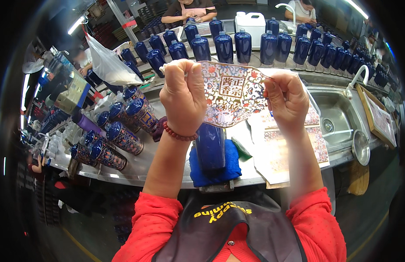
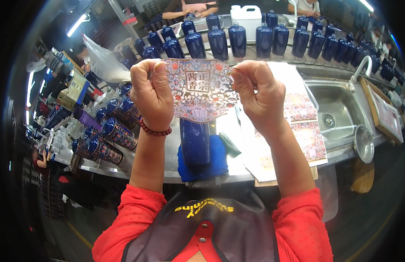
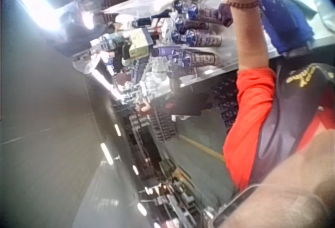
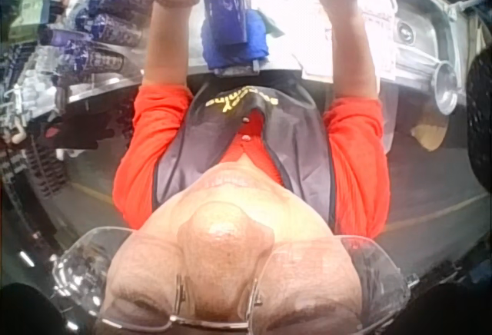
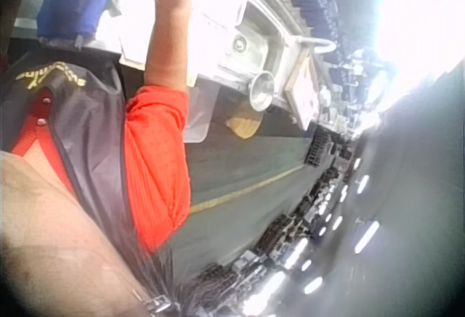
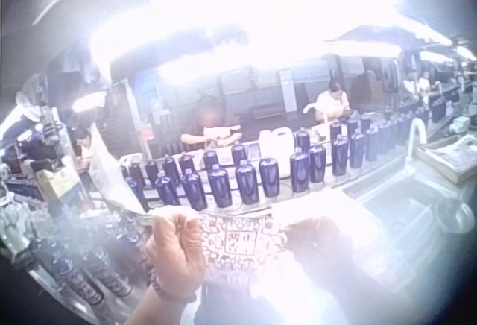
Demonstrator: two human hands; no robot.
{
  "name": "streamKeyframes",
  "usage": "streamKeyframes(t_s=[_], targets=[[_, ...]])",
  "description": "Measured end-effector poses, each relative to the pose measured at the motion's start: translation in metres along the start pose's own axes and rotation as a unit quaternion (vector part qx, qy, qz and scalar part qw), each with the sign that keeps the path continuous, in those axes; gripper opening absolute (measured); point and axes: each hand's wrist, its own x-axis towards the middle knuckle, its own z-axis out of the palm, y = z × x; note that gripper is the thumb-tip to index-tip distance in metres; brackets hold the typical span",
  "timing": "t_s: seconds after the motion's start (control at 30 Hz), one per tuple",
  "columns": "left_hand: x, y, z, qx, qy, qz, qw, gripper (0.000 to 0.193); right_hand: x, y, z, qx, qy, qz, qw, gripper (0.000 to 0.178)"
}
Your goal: The person applies decorative stickers to blue cylindrical containers on a stainless steel workbench. They smooth each sticker with a green squeegee, rotate the container to cover all sides, and then place the finished container aside before starting on the next one.
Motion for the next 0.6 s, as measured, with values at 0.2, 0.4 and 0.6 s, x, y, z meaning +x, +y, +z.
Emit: streamKeyframes(t_s=[0.2, 0.4, 0.6], targets=[[0.002, 0.007, 0.006, 0.001, -0.01, -0.01, 1.0, 0.014, -0.002, 0.003, -0.01, -0.009, 0.013, 0.011, 1.0, 0.009], [0.008, 0.013, 0.013, -0.008, -0.023, -0.002, 1.0, 0.014, -0.011, 0.024, -0.02, 0.333, -0.032, 0.154, 0.93, 0.076], [0.005, 0.023, 0.029, -0.024, -0.05, -0.027, 0.998, 0.015, -0.037, 0.048, -0.017, 0.457, -0.182, 0.317, 0.811, 0.063]])
